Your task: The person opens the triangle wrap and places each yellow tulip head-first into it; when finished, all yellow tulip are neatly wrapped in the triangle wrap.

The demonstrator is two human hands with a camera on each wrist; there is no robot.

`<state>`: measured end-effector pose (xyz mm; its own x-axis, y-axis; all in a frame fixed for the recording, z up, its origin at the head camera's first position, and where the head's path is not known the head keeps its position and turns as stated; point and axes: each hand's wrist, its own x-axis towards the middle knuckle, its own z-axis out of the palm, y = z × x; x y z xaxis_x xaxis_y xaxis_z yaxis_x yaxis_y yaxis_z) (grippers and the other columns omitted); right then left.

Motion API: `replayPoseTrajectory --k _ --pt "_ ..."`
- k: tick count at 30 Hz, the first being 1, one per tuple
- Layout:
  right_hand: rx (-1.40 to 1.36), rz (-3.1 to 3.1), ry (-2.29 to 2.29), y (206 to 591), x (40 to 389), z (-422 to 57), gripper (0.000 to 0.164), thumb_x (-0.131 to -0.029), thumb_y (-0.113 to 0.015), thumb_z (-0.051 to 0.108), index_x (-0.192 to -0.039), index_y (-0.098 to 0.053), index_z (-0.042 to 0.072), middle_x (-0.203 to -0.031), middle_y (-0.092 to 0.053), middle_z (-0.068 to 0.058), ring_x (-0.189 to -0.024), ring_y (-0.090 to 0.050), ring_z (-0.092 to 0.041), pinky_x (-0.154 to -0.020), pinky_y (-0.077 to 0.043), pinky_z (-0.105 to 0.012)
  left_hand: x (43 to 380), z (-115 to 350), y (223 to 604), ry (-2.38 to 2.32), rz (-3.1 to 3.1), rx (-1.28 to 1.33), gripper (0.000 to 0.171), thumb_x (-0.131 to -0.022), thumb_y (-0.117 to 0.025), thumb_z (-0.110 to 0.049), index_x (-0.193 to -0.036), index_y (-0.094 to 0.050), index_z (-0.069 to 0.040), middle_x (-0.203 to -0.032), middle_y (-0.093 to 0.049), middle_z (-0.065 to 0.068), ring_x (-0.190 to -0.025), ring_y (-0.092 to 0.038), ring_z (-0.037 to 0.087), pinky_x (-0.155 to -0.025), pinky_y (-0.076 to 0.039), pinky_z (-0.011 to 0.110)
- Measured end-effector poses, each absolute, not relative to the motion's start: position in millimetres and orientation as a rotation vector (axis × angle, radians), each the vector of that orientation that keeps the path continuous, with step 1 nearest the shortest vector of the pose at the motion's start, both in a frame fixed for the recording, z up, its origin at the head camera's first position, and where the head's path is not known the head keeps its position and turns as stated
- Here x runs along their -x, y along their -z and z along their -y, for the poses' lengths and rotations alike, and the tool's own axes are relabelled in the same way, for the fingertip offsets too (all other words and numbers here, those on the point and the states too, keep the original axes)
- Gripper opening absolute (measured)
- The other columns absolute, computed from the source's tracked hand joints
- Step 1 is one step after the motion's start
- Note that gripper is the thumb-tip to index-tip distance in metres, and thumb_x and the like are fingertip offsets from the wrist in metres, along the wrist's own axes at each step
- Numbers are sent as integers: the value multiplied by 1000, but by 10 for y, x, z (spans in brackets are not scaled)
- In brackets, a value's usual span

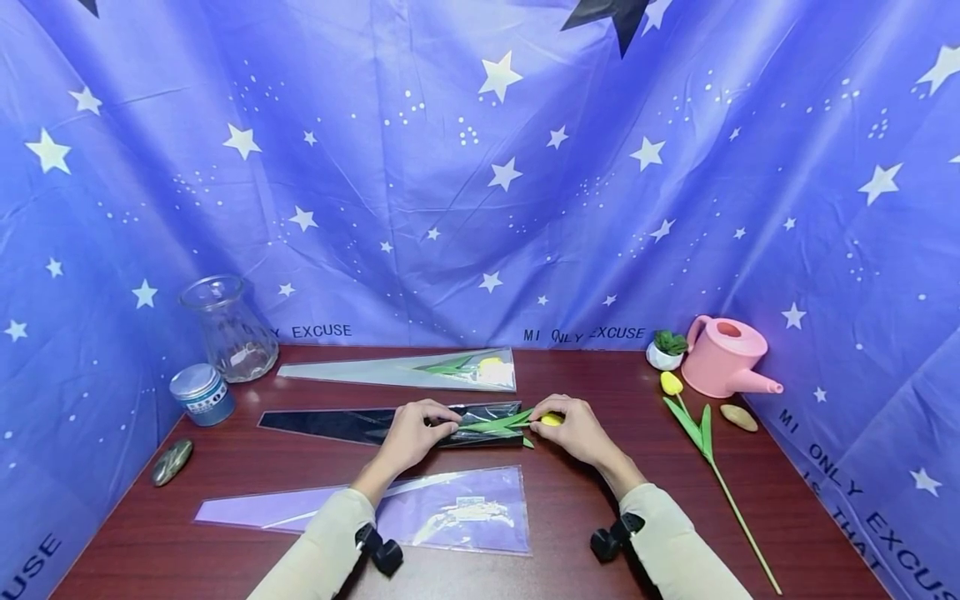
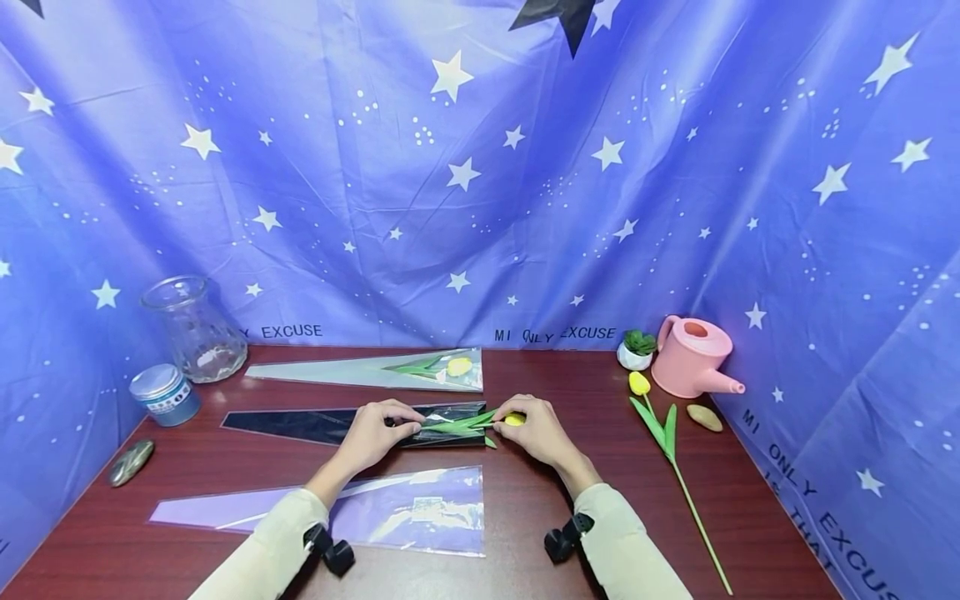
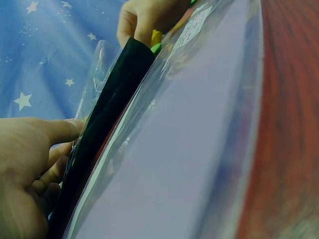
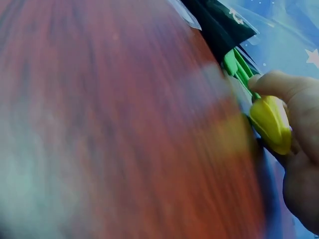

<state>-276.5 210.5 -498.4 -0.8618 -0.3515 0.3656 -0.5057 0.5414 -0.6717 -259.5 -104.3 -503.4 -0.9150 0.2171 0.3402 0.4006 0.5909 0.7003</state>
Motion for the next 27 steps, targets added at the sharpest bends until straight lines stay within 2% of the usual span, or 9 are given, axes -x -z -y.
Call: replayPoseTrajectory --k 6,11,16,22,27 --pt "-693 2643 -1280 4922 2703 -2273 24 -84 -85 17 -107 -79 14 -105 -77 0 -93 -67 -11 -82 -53 -24 2587 1036 5027 1229 2604 515 9 -88 -83 -20 -94 -85 -25 -98 -78 -10 -76 -59 1 -71 -46 20" --pt "-659 2673 -1353 4917 2690 -2467 34 -86 -84 15 -117 -74 8 -110 -77 -5 -92 -69 -15 -82 -58 -28 2591 1040 5021 1225 2615 510 9 -88 -83 -21 -95 -85 -26 -98 -78 -10 -76 -58 2 -71 -45 21" --pt "-671 2681 -1378 4965 2689 -2567 36 -84 -85 12 -119 -73 10 -110 -76 -7 -91 -69 -14 -81 -56 -25 2588 1049 5016 1229 2622 499 9 -88 -83 -21 -95 -85 -27 -98 -78 -11 -75 -58 2 -72 -45 21" --pt "-694 2663 -1342 4985 2687 -2534 28 -85 -84 13 -112 -77 17 -101 -77 -2 -86 -66 -10 -77 -55 -23 2590 1050 5023 1229 2622 495 9 -88 -83 -21 -95 -85 -27 -97 -77 -11 -75 -57 1 -71 -45 21" --pt "-680 2632 -1366 4970 2670 -2500 26 -86 -83 10 -110 -78 16 -99 -77 -3 -81 -66 -8 -74 -55 -23 2596 1051 5032 1229 2614 500 10 -88 -83 -20 -95 -85 -26 -98 -77 -11 -75 -58 1 -69 -45 20"
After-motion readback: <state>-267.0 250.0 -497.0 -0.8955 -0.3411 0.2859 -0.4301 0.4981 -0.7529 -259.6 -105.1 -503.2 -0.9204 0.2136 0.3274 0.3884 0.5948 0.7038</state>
